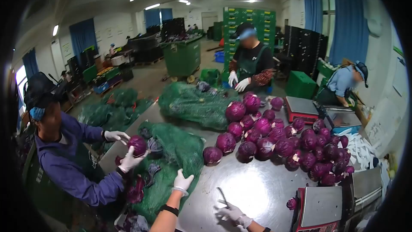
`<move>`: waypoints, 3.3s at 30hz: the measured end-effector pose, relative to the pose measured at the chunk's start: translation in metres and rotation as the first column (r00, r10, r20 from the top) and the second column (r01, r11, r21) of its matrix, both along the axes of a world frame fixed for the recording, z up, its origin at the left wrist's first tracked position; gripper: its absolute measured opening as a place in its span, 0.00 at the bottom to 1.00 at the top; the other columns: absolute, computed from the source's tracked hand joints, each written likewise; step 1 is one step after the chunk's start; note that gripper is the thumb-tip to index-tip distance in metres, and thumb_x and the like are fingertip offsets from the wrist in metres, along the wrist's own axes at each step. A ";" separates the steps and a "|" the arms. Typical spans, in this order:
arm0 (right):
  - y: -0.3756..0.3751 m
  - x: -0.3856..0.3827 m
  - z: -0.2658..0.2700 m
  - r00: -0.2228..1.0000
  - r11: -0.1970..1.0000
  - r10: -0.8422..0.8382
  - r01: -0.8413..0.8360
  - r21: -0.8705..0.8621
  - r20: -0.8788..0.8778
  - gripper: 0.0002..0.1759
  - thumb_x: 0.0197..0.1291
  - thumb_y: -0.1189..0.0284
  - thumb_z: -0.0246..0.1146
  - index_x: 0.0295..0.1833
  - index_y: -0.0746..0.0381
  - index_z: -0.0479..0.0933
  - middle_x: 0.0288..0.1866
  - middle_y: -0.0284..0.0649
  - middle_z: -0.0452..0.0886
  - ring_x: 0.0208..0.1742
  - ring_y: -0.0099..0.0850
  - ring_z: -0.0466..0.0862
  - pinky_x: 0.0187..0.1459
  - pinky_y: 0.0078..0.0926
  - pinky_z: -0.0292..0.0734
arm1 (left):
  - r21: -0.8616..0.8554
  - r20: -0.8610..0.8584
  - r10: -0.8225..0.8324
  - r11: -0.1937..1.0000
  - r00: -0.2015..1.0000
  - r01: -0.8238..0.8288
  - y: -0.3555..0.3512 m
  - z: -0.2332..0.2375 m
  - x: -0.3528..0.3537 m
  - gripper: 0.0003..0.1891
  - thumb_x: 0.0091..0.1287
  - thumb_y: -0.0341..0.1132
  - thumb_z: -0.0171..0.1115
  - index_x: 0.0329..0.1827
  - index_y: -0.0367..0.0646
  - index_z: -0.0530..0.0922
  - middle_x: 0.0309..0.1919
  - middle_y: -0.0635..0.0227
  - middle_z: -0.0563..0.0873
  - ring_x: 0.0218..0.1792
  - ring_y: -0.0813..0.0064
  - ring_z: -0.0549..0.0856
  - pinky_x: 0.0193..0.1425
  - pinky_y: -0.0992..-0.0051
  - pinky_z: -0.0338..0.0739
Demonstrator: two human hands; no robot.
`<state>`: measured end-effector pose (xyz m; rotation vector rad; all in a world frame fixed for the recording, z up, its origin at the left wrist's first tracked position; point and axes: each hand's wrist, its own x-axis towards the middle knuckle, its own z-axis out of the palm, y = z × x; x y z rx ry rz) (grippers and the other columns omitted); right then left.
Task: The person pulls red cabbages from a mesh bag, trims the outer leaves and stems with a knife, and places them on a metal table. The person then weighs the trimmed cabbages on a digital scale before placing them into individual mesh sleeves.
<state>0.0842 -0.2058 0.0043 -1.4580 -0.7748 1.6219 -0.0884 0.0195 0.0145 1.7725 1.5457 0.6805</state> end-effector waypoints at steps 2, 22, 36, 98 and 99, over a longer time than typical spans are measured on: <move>-0.011 0.021 0.004 0.976 0.976 -0.216 0.216 0.015 -0.027 0.29 0.62 0.75 0.53 0.69 0.61 0.58 0.47 0.44 0.81 0.39 0.25 0.83 0.32 0.17 0.78 | 0.065 -0.002 0.009 0.998 1.000 -0.008 0.000 -0.013 0.019 0.24 0.56 0.35 0.56 0.57 0.37 0.67 0.44 0.41 0.79 0.46 0.43 0.78 0.50 0.55 0.72; 0.033 -0.028 0.082 0.914 0.966 -0.120 0.017 0.259 0.388 0.21 0.63 0.75 0.56 0.63 0.58 0.70 0.39 0.34 0.81 0.23 0.14 0.75 0.24 0.12 0.72 | 0.064 -0.063 -0.739 0.668 0.671 0.742 -0.215 -0.029 -0.052 0.13 0.60 0.31 0.48 0.48 0.45 0.69 0.40 0.60 0.79 0.33 0.55 0.82 0.35 0.58 0.77; 0.078 -0.025 0.028 0.367 0.870 -0.211 -0.352 0.345 0.906 0.29 0.58 0.69 0.59 0.66 0.57 0.63 0.58 0.47 0.73 0.50 0.45 0.79 0.47 0.37 0.76 | 0.243 -0.323 -0.581 0.712 0.747 0.659 -0.233 -0.045 -0.116 0.24 0.62 0.42 0.56 0.59 0.41 0.72 0.56 0.60 0.76 0.59 0.63 0.74 0.58 0.64 0.69; -0.029 0.020 -0.011 0.974 0.996 0.064 -0.076 0.049 0.216 0.33 0.58 0.58 0.64 0.64 0.64 0.67 0.53 0.45 0.79 0.49 0.31 0.79 0.52 0.24 0.73 | 0.456 0.045 -0.333 0.846 0.942 0.277 -0.285 -0.017 -0.022 0.26 0.49 0.36 0.72 0.52 0.43 0.75 0.51 0.55 0.72 0.47 0.58 0.75 0.50 0.64 0.74; -0.026 0.025 -0.022 0.993 0.999 0.044 -0.044 -0.009 0.111 0.33 0.58 0.58 0.64 0.65 0.64 0.67 0.51 0.44 0.80 0.44 0.29 0.80 0.47 0.24 0.75 | 0.353 0.220 -0.322 0.906 0.921 0.232 -0.287 -0.027 -0.021 0.28 0.50 0.37 0.72 0.54 0.41 0.73 0.50 0.55 0.72 0.44 0.61 0.76 0.49 0.65 0.75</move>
